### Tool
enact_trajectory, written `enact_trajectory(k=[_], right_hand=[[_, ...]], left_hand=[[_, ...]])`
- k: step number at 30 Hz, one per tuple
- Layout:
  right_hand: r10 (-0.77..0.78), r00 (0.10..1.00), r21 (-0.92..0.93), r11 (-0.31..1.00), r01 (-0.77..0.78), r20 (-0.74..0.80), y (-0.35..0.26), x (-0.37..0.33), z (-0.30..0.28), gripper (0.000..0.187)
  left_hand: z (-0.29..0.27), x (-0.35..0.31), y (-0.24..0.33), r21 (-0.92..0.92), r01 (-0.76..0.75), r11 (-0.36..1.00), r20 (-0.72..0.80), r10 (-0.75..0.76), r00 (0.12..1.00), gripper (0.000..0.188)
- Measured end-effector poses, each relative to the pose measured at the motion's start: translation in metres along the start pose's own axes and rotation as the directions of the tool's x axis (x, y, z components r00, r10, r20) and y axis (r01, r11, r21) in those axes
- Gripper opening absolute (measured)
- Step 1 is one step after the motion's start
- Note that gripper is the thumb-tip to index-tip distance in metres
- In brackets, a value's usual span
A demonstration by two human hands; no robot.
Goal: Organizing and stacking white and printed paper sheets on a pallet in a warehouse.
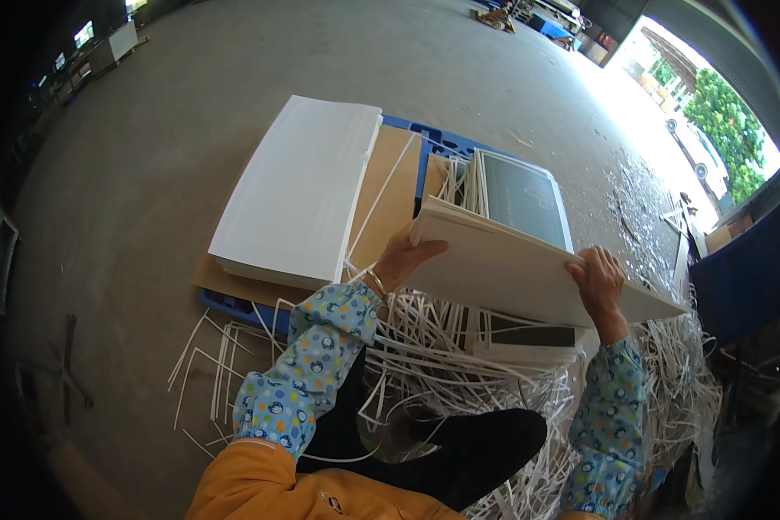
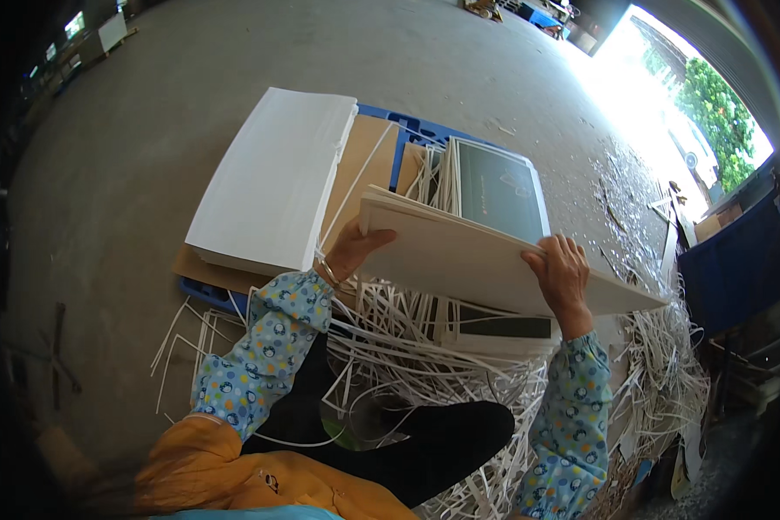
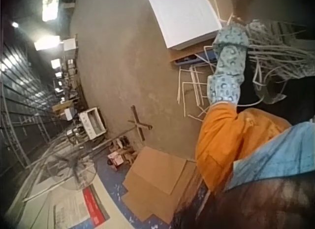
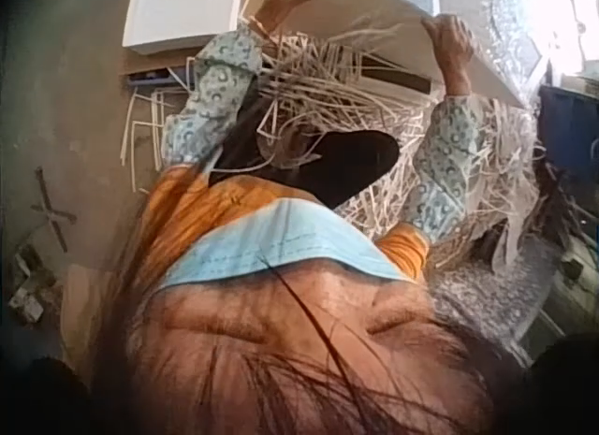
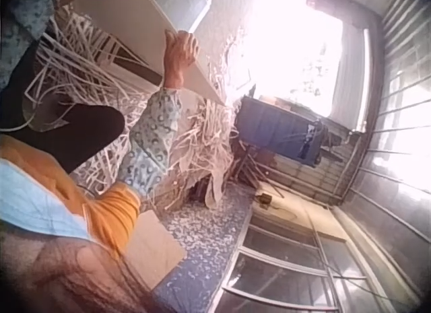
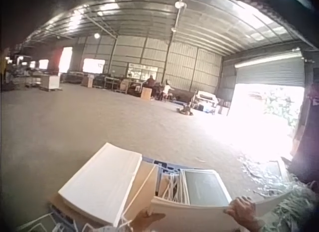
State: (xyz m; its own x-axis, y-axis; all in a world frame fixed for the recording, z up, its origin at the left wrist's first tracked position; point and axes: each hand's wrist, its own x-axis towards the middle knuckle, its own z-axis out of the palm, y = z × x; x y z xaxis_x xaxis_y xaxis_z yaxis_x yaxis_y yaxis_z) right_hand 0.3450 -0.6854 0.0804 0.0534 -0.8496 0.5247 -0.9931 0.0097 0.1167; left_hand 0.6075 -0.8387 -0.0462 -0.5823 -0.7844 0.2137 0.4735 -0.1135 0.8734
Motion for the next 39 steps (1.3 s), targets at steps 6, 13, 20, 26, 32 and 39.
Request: enact_trajectory(k=[6, 13, 20, 26, 32, 39], right_hand=[[-0.074, 0.997, -0.027, 0.997, 0.073, -0.003, -0.037, 0.026, 0.012, 0.03], [-0.089, 0.996, -0.015, 0.996, 0.089, 0.024, -0.033, 0.02, 0.013, 0.029], [-0.22, 0.97, 0.009, 0.975, 0.222, -0.102, -0.11, 0.057, 0.028, 0.029], [-0.09, 0.996, 0.285, 0.955, 0.082, 0.016, -0.148, 0.075, 0.025, 0.026], [0.138, 0.914, 0.495, 0.805, -0.328, 0.381, -0.155, 0.088, 0.014, 0.021], [0.122, 0.765, 0.608, 0.533, -0.588, 0.633, -0.148, 0.096, 0.011, 0.031]], left_hand=[[-0.01, -0.009, 0.006, 0.094, 0.012, 0.996, 0.023, -0.014, 1.0, 0.035], [-0.004, -0.014, -0.003, 0.047, 0.03, 0.998, -0.076, -0.026, 0.997, 0.035], [-0.001, -0.013, -0.006, -0.012, -0.052, 0.999, -0.095, 0.051, 0.994, 0.037], [-0.005, -0.013, -0.006, 0.138, -0.032, 0.99, -0.067, 0.041, 0.997, 0.032], [-0.003, -0.01, -0.005, 0.082, -0.06, 0.995, -0.052, 0.065, 0.997, 0.03], [-0.012, -0.009, -0.013, 0.285, -0.104, 0.953, 0.035, 0.098, 0.995, 0.033]])
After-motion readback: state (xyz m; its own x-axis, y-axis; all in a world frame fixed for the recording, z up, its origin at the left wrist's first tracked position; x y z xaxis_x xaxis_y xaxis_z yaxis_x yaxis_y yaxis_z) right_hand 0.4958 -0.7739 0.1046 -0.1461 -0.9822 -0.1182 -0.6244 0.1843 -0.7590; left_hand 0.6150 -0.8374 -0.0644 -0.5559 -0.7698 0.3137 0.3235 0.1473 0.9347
